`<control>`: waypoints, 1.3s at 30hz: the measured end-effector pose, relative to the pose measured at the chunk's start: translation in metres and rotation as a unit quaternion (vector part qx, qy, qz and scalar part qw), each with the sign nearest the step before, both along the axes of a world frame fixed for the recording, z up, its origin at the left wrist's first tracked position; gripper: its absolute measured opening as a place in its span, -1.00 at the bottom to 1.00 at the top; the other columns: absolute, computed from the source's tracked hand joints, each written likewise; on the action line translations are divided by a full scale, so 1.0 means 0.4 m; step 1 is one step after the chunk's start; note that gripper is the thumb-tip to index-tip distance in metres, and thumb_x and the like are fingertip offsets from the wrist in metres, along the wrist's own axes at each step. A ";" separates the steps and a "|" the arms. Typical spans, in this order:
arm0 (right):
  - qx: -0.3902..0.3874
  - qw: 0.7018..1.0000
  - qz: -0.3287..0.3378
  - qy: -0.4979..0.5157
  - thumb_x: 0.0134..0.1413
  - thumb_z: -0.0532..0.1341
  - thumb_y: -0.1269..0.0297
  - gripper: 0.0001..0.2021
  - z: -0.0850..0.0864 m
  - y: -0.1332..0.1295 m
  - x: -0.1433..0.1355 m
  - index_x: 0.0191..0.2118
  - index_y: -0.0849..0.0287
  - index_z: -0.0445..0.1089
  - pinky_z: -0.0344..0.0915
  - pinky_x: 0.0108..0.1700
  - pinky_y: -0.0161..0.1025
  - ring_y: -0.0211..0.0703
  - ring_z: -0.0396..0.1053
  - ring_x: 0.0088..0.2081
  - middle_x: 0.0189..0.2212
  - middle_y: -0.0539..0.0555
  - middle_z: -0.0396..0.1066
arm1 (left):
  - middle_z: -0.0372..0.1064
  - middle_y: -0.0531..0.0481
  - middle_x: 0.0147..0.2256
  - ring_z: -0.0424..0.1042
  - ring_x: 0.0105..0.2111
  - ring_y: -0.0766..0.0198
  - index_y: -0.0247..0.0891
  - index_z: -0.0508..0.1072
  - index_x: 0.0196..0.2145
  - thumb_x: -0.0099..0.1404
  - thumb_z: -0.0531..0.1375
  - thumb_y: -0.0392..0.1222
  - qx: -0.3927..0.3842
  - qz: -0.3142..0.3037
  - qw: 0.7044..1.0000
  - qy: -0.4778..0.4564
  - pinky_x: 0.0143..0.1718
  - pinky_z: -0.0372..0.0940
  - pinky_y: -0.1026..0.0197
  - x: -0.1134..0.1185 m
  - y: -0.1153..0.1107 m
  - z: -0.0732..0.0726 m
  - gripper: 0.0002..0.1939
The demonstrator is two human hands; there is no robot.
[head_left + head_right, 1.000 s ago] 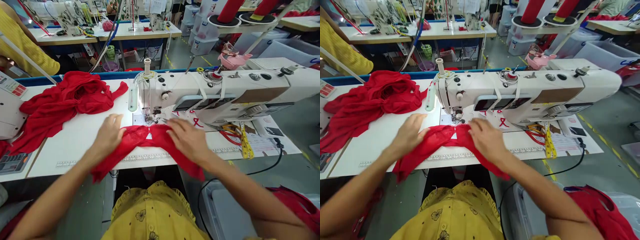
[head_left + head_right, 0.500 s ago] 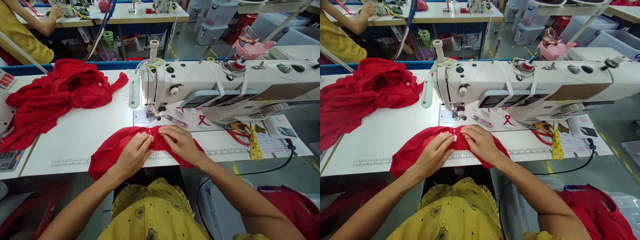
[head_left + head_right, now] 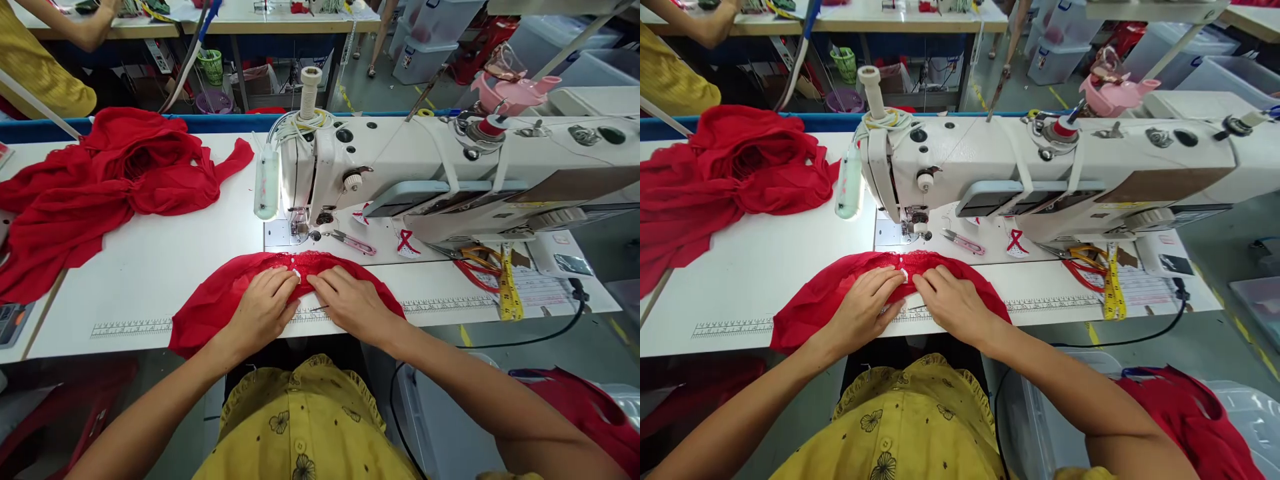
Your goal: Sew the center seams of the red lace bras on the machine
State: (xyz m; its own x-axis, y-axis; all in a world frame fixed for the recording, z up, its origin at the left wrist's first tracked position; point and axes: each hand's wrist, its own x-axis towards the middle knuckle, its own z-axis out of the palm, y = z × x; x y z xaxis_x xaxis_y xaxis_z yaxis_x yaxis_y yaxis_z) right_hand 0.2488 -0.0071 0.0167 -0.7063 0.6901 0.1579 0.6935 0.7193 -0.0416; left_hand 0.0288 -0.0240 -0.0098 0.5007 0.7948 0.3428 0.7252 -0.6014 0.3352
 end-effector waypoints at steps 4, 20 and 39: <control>0.025 0.999 -0.018 -0.016 0.29 0.17 0.21 -0.68 0.007 0.013 -0.050 0.08 0.24 0.33 0.09 -0.54 -0.20 -0.04 0.28 -0.16 -0.20 0.15 0.42 | 0.52 -0.18 -0.08 0.50 -0.02 0.05 -0.28 0.41 -0.03 0.44 0.02 -0.36 0.041 0.034 0.998 -0.021 -0.01 0.43 -0.03 0.013 0.011 -0.002 -0.76; 0.160 0.951 -0.169 -0.203 0.26 0.04 0.45 -0.75 0.306 0.007 0.236 -0.09 0.23 0.44 0.26 -0.46 -0.12 0.22 0.39 -0.05 -0.06 0.32 0.49 | 0.49 -0.20 0.04 0.43 0.10 -0.03 -0.32 0.47 -0.06 0.42 0.12 -0.31 0.069 0.021 0.997 0.002 0.15 0.36 -0.15 -0.018 -0.003 -0.020 -0.80; -0.035 0.995 0.049 0.084 0.42 0.06 0.27 -0.73 0.007 0.009 0.006 0.08 0.17 0.42 0.11 -0.51 -0.31 -0.20 0.33 -0.16 -0.16 0.09 0.50 | 0.43 -0.13 0.04 0.40 0.09 0.16 -0.22 0.42 -0.01 0.44 0.08 -0.34 -0.051 -0.025 0.992 -0.108 0.15 0.37 0.01 -0.061 0.014 0.018 -0.78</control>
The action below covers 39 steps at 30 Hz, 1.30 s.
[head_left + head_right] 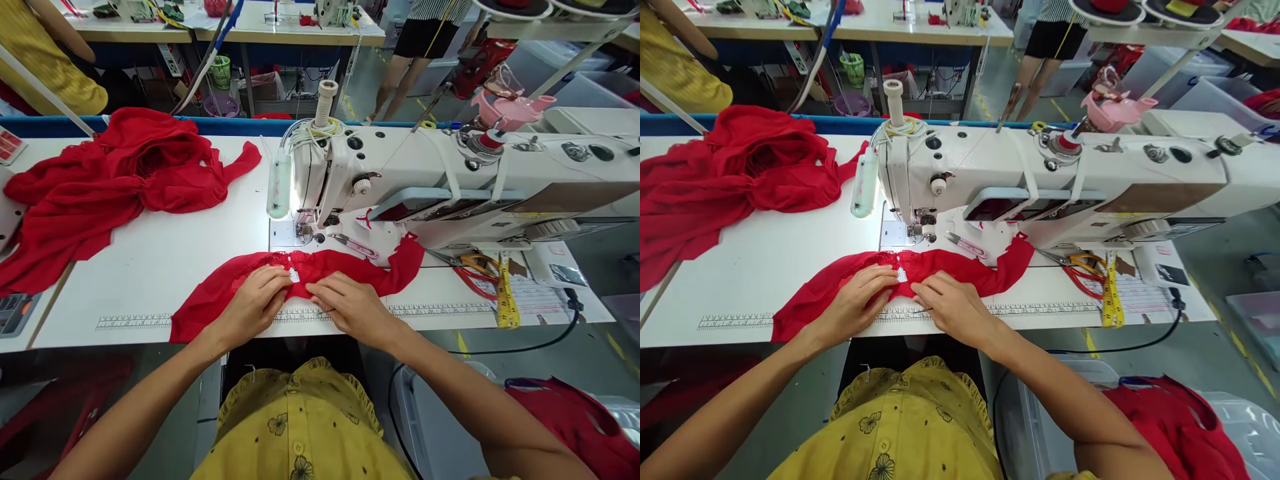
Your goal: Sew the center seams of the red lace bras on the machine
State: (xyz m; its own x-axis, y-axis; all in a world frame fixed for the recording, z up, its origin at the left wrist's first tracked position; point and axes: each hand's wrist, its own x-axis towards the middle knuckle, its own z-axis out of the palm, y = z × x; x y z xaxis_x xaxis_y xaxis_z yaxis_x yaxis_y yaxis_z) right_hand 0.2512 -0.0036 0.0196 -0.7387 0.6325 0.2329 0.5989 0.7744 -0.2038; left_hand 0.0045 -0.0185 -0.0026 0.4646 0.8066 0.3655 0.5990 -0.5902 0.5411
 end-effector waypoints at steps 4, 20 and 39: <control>0.052 0.999 -0.014 -0.002 0.37 0.03 0.46 -0.71 -0.018 0.022 -0.027 0.04 0.18 0.44 -0.04 -0.56 -0.28 -0.22 0.30 -0.22 -0.19 0.08 0.50 | 0.47 -0.16 -0.02 0.44 0.03 0.19 -0.29 0.43 0.00 0.44 0.04 -0.40 0.069 0.022 0.997 -0.005 0.11 0.42 0.06 0.022 0.037 0.005 -0.74; 0.064 0.994 0.028 -0.086 0.23 0.09 0.54 -0.59 -0.032 0.030 -0.031 0.16 0.26 0.36 0.25 -0.52 -0.35 -0.04 0.28 0.00 0.08 0.22 0.42 | 0.32 -0.17 0.24 0.19 0.32 0.06 -0.27 0.33 0.23 0.51 -0.01 -0.24 0.005 0.020 0.995 0.099 0.34 0.11 -0.25 -0.018 0.080 -0.028 -0.60; 0.038 0.999 0.005 0.015 0.32 0.05 0.51 -0.68 -0.003 0.063 -0.055 0.06 0.23 0.44 0.39 -0.34 -0.32 -0.11 0.37 0.05 0.01 0.14 0.49 | 0.38 -0.20 0.14 0.35 0.19 0.10 -0.23 0.25 0.25 0.46 0.08 -0.24 0.056 0.089 0.993 0.056 0.22 0.34 -0.03 0.002 0.024 0.001 -0.58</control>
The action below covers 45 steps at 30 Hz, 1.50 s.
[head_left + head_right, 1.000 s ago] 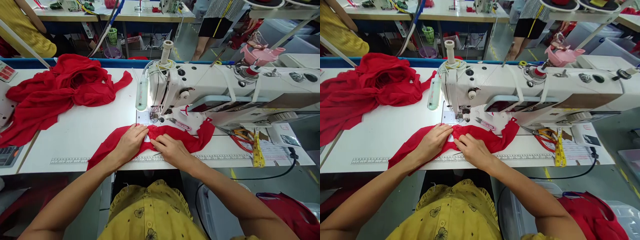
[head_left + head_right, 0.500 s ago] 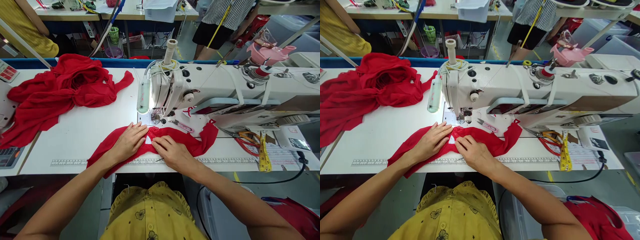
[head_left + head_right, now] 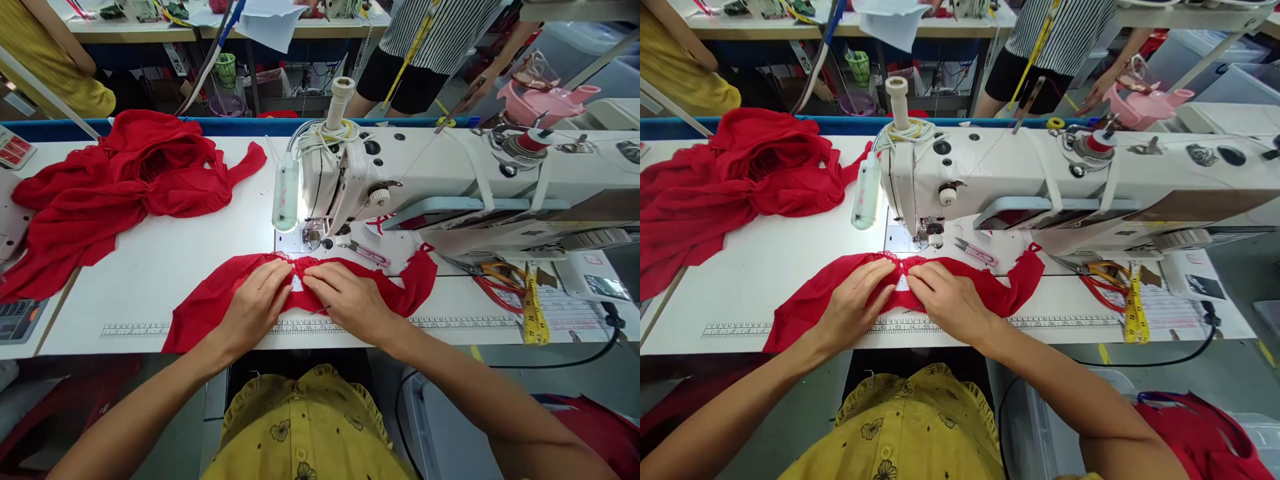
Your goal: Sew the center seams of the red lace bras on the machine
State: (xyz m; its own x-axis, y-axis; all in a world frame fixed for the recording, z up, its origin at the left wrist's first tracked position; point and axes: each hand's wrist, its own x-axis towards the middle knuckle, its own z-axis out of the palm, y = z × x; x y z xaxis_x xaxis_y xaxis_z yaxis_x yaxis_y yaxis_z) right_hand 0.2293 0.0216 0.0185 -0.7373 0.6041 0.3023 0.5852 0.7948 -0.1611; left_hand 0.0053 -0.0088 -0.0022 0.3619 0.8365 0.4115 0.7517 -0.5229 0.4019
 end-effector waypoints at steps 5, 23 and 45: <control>0.008 1.000 -0.006 0.015 0.38 0.11 0.22 -0.71 -0.041 0.028 -0.017 0.05 0.24 0.46 0.42 -0.30 -0.29 -0.07 0.37 0.09 0.05 0.18 0.49 | 0.30 -0.28 0.21 0.25 0.27 -0.06 -0.28 0.22 0.25 0.46 0.10 -0.18 -0.024 0.007 0.998 0.049 0.26 0.26 -0.20 -0.009 0.001 -0.043 -0.55; -0.017 0.999 -0.036 -0.022 0.37 0.11 0.08 -0.64 -0.026 0.031 -0.005 0.09 0.19 0.43 0.32 -0.46 -0.27 -0.04 0.31 0.10 0.10 0.14 0.46 | 0.17 -0.32 0.27 0.16 0.31 -0.15 -0.16 0.30 0.26 0.45 0.08 -0.26 -0.010 -0.060 0.993 0.098 0.21 0.25 -0.28 -0.031 0.020 -0.037 -0.55; -0.092 0.990 -0.107 0.003 0.39 0.10 0.18 -0.78 -0.021 0.108 -0.069 -0.17 0.15 0.44 0.18 -0.20 -0.23 -0.12 0.35 -0.15 -0.15 0.10 0.45 | 0.38 -0.28 0.16 0.30 0.23 -0.11 -0.37 0.29 0.24 0.46 0.10 0.03 0.002 -0.118 0.986 0.115 0.27 0.21 -0.29 0.017 -0.038 -0.009 -0.46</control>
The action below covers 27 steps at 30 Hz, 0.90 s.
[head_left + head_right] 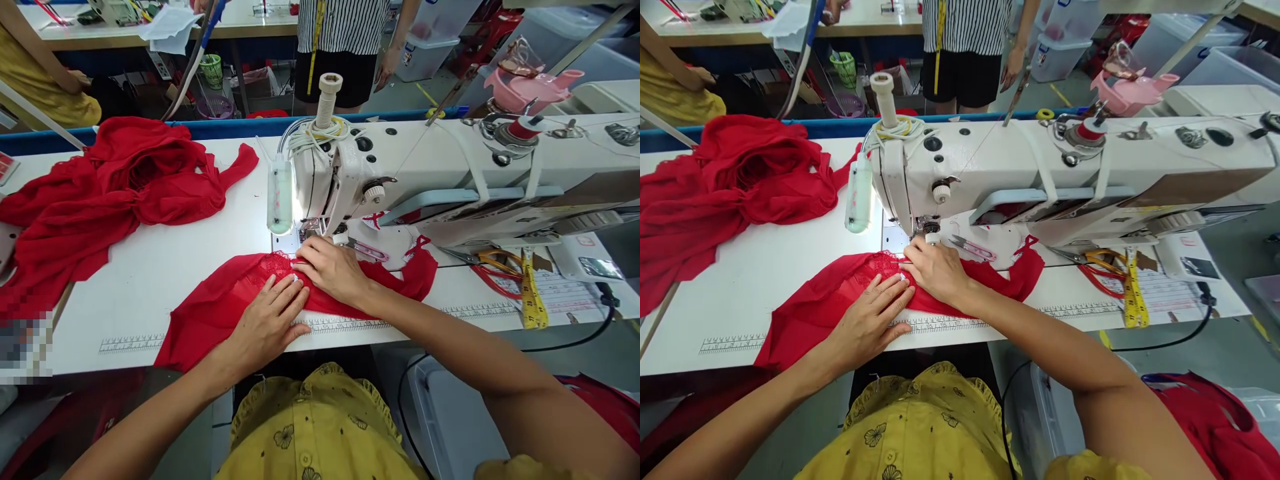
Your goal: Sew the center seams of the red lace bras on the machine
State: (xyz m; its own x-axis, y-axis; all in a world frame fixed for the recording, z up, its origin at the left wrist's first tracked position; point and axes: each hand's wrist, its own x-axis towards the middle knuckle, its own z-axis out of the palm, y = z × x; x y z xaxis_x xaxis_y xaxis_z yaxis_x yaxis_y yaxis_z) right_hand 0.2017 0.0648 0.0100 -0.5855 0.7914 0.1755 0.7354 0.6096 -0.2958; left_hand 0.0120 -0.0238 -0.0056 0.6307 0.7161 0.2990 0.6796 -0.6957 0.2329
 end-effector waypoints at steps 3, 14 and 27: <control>0.018 0.999 -0.014 -0.024 0.42 0.06 0.20 -0.77 -0.012 0.004 -0.007 -0.17 0.14 0.43 0.13 -0.27 -0.23 -0.13 0.34 -0.16 -0.14 0.08 0.44 | 0.38 -0.26 0.17 0.28 0.24 -0.10 -0.36 0.31 0.23 0.46 0.09 0.03 0.004 -0.009 1.000 0.016 0.28 0.18 -0.30 -0.006 0.001 -0.008 -0.47; 0.008 0.994 0.015 -0.109 0.44 -0.03 0.31 -0.73 0.021 -0.012 0.000 -0.09 0.16 0.42 0.05 -0.33 -0.19 -0.10 0.29 -0.13 -0.09 0.13 0.41 | 0.37 -0.23 0.18 0.27 0.26 -0.07 -0.37 0.33 0.22 0.47 0.08 0.01 0.005 -0.021 1.000 0.023 0.30 0.15 -0.29 -0.018 -0.011 -0.008 -0.49; -0.008 0.995 0.003 -0.104 0.39 -0.01 0.35 -0.80 0.016 -0.019 0.005 -0.17 0.19 0.36 0.08 -0.31 -0.18 -0.06 0.27 -0.18 -0.19 0.16 0.39 | 0.31 -0.20 0.24 0.25 0.27 -0.06 -0.36 0.33 0.23 0.48 0.07 0.02 0.006 -0.036 0.999 0.040 0.34 0.06 -0.28 -0.021 -0.021 -0.005 -0.49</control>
